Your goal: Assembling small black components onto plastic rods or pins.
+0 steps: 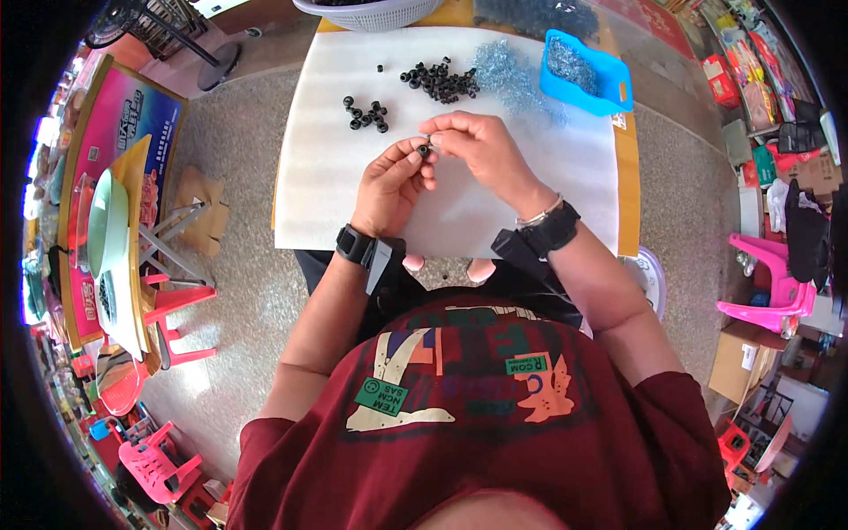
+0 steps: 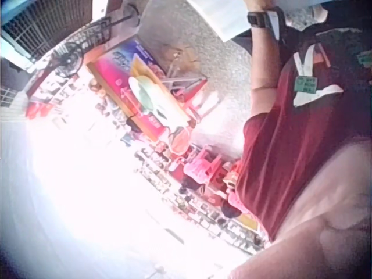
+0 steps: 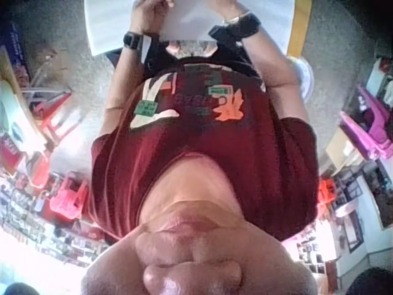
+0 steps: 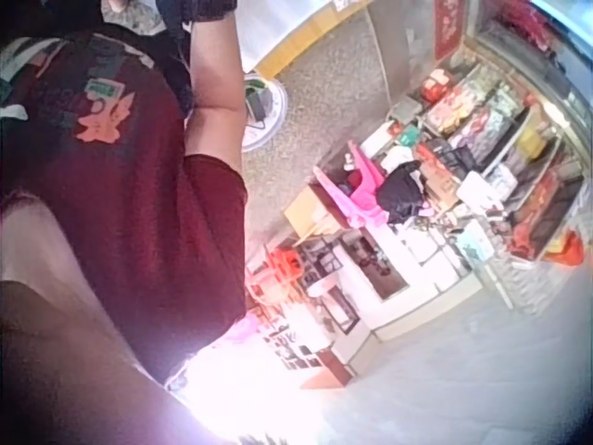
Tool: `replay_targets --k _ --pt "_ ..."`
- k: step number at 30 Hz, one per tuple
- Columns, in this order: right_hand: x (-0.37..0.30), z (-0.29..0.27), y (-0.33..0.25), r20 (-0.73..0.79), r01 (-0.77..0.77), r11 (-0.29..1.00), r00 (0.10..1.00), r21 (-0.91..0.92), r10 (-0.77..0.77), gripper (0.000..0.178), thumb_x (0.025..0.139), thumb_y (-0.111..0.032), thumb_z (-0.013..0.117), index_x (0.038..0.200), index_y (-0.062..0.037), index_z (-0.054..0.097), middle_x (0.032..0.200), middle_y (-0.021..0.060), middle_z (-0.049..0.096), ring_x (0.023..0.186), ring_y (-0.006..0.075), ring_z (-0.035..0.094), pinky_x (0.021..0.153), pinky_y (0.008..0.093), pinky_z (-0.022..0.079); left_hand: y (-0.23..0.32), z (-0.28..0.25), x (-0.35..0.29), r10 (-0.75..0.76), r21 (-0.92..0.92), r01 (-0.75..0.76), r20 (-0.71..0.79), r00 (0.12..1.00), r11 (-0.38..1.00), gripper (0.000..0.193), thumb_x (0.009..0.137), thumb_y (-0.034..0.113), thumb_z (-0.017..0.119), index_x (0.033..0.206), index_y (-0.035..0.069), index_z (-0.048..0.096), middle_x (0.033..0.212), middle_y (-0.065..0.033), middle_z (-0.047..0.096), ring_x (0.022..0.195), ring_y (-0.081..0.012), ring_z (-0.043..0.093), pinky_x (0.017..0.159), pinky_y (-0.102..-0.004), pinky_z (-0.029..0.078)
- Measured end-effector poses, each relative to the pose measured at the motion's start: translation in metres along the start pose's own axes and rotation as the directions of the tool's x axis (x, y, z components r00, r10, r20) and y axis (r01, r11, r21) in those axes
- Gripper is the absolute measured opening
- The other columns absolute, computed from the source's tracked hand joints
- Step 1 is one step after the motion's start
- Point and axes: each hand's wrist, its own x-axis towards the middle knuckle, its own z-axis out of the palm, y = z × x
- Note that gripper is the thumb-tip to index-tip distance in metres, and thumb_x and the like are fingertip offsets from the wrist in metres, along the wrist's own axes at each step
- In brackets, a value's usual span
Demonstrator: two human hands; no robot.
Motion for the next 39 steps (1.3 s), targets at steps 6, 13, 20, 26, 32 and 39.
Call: replay_targets --k 6,13,20,26,32,39 --pt "-0.014 0.012 0.000 -0.087 0.088 0.996 0.992 -0.004 -0.088 0.014 0.088 -0.004 0.055 0.096 0.0052 0.062 0.083 0.0073 0.065 0.074 0.0116 0.063 0.066 0.0255 0.050 -0.001 0.000 0.000 0.000 0.012 0.000 -0.012 1.000 1.000 0.023 0.095 0.006 0.048 0.114 -0.004 0.054 0.097 -0.0100 0.062 0.076 -0.0136 0.059 0.070 -0.0261 0.050" --pt "-0.022 0.008 0.004 -0.128 0.159 0.974 0.975 -0.161 -0.181 0.013 0.086 -0.003 0.056 0.096 0.0037 0.061 0.087 0.0098 0.065 0.080 0.0158 0.064 0.070 0.0271 0.051 -0.001 -0.003 0.000 -0.003 0.035 0.002 0.003 1.000 0.999 0.023 0.094 0.005 0.049 0.114 -0.003 0.055 0.096 -0.0106 0.064 0.076 -0.0135 0.060 0.069 -0.0256 0.051" --pt "-0.022 0.011 0.007 -0.150 0.183 0.977 0.969 -0.107 -0.198 0.012 0.085 -0.001 0.055 0.095 0.0023 0.060 0.088 0.0099 0.063 0.078 0.0179 0.063 0.069 0.0288 0.051 0.000 0.000 0.000 -0.012 0.073 0.011 0.010 1.000 0.997 0.023 0.094 0.007 0.050 0.114 -0.004 0.055 0.096 -0.0102 0.064 0.075 -0.0128 0.059 0.068 -0.0252 0.050" --pt "-0.023 0.009 0.003 -0.093 0.275 0.906 0.943 -0.321 -0.319 0.012 0.085 0.000 0.054 0.094 -0.0010 0.060 0.087 0.0110 0.061 0.077 0.0231 0.063 0.067 0.0314 0.050 -0.001 -0.001 -0.002 -0.016 0.117 0.014 0.015 1.000 0.993 0.023 0.094 0.007 0.050 0.113 -0.005 0.056 0.096 -0.0097 0.064 0.075 -0.0124 0.059 0.068 -0.0251 0.050" --pt "-0.030 0.009 0.005 -0.058 0.326 0.869 0.926 -0.373 -0.372 0.013 0.083 -0.001 0.054 0.095 -0.0022 0.058 0.087 0.0123 0.058 0.082 0.0302 0.059 0.070 0.0379 0.048 -0.001 0.004 -0.003 -0.033 0.205 0.039 -0.032 0.999 0.978 0.023 0.093 0.005 0.050 0.113 -0.004 0.057 0.094 -0.0089 0.064 0.074 -0.0123 0.059 0.067 -0.0249 0.050" --pt "-0.029 0.009 0.019 -0.068 0.477 0.770 0.831 -0.424 -0.553 0.016 0.080 -0.003 0.057 0.096 -0.0044 0.059 0.086 0.0117 0.055 0.083 0.0317 0.055 0.070 0.0396 0.046 -0.006 0.001 -0.002 0.017 0.322 0.001 -0.054 0.998 0.947 0.023 0.093 0.006 0.052 0.114 -0.002 0.059 0.089 -0.0062 0.063 0.072 -0.0118 0.057 0.067 -0.0246 0.049"
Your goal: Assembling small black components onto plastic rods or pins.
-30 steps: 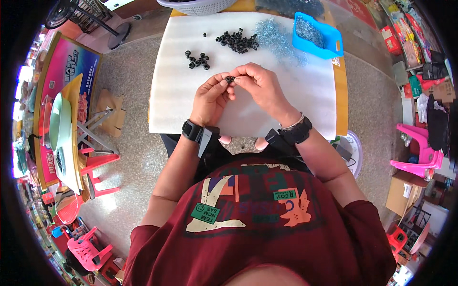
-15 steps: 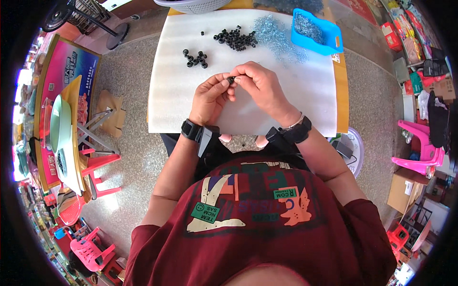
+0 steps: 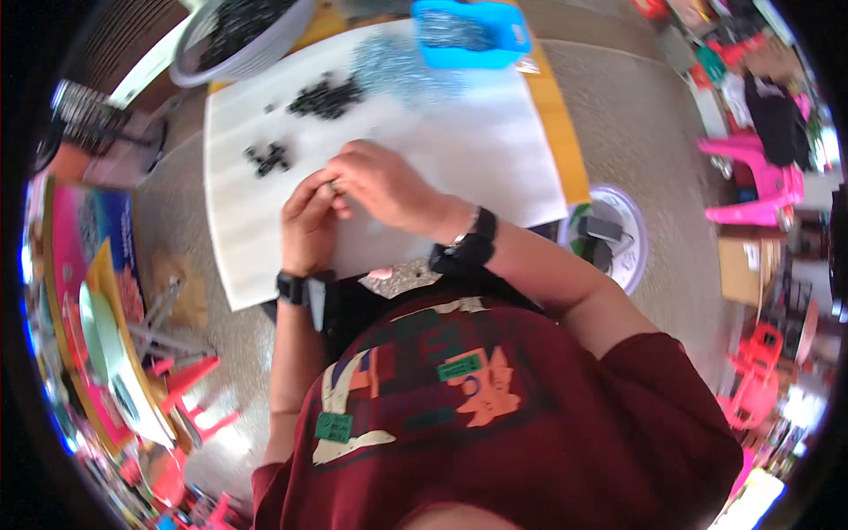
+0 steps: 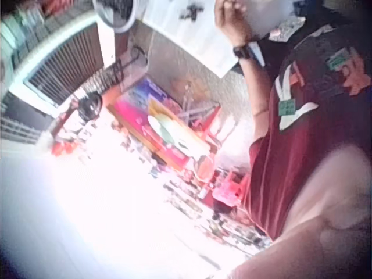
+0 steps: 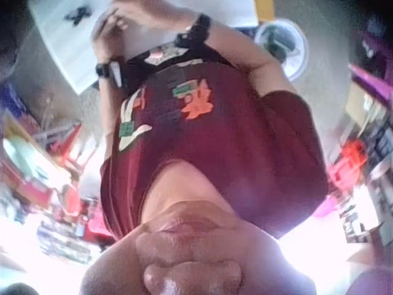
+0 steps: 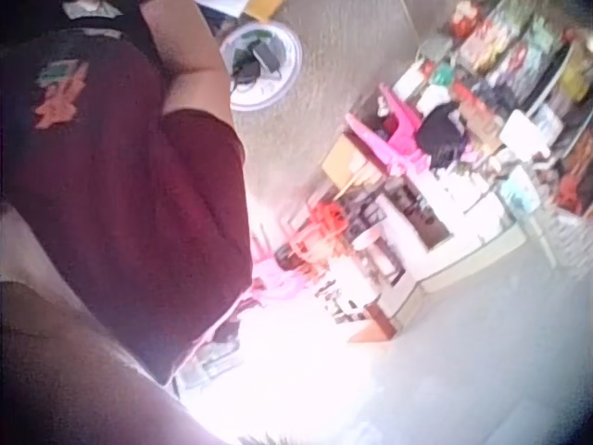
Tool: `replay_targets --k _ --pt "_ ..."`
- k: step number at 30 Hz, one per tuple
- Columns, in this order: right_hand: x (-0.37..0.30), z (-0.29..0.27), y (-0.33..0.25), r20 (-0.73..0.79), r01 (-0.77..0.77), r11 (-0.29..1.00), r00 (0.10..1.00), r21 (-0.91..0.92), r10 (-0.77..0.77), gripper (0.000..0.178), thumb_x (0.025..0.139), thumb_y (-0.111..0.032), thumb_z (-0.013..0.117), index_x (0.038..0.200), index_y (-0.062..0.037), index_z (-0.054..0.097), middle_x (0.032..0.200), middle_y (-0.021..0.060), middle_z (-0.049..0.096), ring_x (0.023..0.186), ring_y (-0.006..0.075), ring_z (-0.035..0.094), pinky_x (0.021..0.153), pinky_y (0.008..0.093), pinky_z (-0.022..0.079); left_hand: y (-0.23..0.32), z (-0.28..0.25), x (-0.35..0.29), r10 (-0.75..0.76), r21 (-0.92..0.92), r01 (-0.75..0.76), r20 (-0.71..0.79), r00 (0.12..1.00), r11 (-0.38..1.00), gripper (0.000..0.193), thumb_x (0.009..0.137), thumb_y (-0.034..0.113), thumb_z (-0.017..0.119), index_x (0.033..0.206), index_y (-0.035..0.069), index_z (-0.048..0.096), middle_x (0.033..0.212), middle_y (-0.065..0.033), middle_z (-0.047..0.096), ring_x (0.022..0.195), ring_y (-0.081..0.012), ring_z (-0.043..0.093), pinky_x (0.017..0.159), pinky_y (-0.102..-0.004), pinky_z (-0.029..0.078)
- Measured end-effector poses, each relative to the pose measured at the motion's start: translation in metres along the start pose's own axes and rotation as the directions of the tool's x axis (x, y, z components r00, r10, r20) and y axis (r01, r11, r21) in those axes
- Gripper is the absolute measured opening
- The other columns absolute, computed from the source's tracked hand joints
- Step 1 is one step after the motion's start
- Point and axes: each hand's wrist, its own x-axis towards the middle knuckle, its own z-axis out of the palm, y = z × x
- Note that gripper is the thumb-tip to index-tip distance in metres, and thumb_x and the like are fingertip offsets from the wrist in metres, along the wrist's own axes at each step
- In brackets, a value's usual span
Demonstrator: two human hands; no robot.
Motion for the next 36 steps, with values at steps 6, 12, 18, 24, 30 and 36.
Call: replay_targets --k 6,12,18,24,30,36 --pt "-0.006 -0.002 -0.003 -0.056 0.078 0.989 0.995 -0.125 -0.085 0.017 0.074 -0.007 0.060 0.090 -0.0053 0.059 0.082 0.0101 0.055 0.080 0.0300 0.054 0.072 0.0391 0.044 -0.006 -0.011 0.006 0.012 -0.005 -0.011 0.068 0.998 1.000 0.022 0.094 0.006 0.052 0.114 0.000 0.058 0.093 -0.0058 0.063 0.075 -0.0116 0.056 0.069 -0.0246 0.047" --pt "-0.015 -0.001 -0.001 -0.061 0.036 0.975 0.997 -0.219 -0.051 0.020 0.068 -0.008 0.066 0.086 -0.0045 0.058 0.082 0.0089 0.056 0.083 0.0272 0.055 0.075 0.0377 0.044 -0.003 -0.002 0.005 -0.009 0.057 0.005 0.067 0.998 0.998 0.022 0.093 0.009 0.054 0.113 0.000 0.059 0.094 -0.0039 0.063 0.079 -0.0108 0.057 0.070 -0.0239 0.047" --pt "-0.020 0.003 0.006 -0.075 -0.073 0.997 0.994 0.001 0.073 0.018 0.068 -0.009 0.065 0.083 -0.0045 0.058 0.081 0.0083 0.056 0.083 0.0262 0.055 0.075 0.0371 0.045 -0.005 -0.006 0.005 -0.014 0.084 0.005 0.099 0.995 0.996 0.023 0.093 0.009 0.054 0.114 0.001 0.059 0.094 -0.0041 0.063 0.076 -0.0102 0.056 0.068 -0.0236 0.047" --pt "-0.018 0.001 0.005 -0.051 0.061 0.969 0.996 -0.239 -0.075 0.013 0.070 -0.011 0.063 0.081 -0.0051 0.058 0.080 0.0061 0.056 0.081 0.0254 0.055 0.074 0.0358 0.045 -0.006 -0.007 0.006 -0.004 0.131 -0.008 0.093 0.996 0.991 0.024 0.093 0.007 0.054 0.116 0.000 0.058 0.099 -0.0054 0.063 0.083 -0.0112 0.058 0.074 -0.0244 0.048" --pt "-0.018 -0.004 -0.001 -0.055 0.059 0.942 0.995 -0.329 -0.081 0.009 0.073 -0.015 0.060 0.071 -0.0059 0.058 0.075 0.0063 0.058 0.079 0.0250 0.057 0.073 0.0362 0.047 -0.008 -0.005 0.006 -0.006 0.185 -0.002 0.042 0.999 0.983 0.024 0.093 0.005 0.053 0.115 -0.002 0.058 0.107 -0.0075 0.062 0.098 -0.0141 0.059 0.086 -0.0273 0.048" --pt "-0.017 -0.002 0.000 -0.074 0.027 0.966 0.996 -0.258 -0.048 0.010 0.076 -0.014 0.059 0.071 -0.0064 0.057 0.074 0.0061 0.057 0.078 0.0250 0.057 0.072 0.0363 0.046 -0.009 -0.010 0.008 -0.024 0.210 0.024 -0.001 1.000 0.978 0.026 0.095 0.007 0.050 0.118 -0.003 0.055 0.109 -0.0098 0.061 0.098 -0.0161 0.060 0.087 -0.0287 0.047"
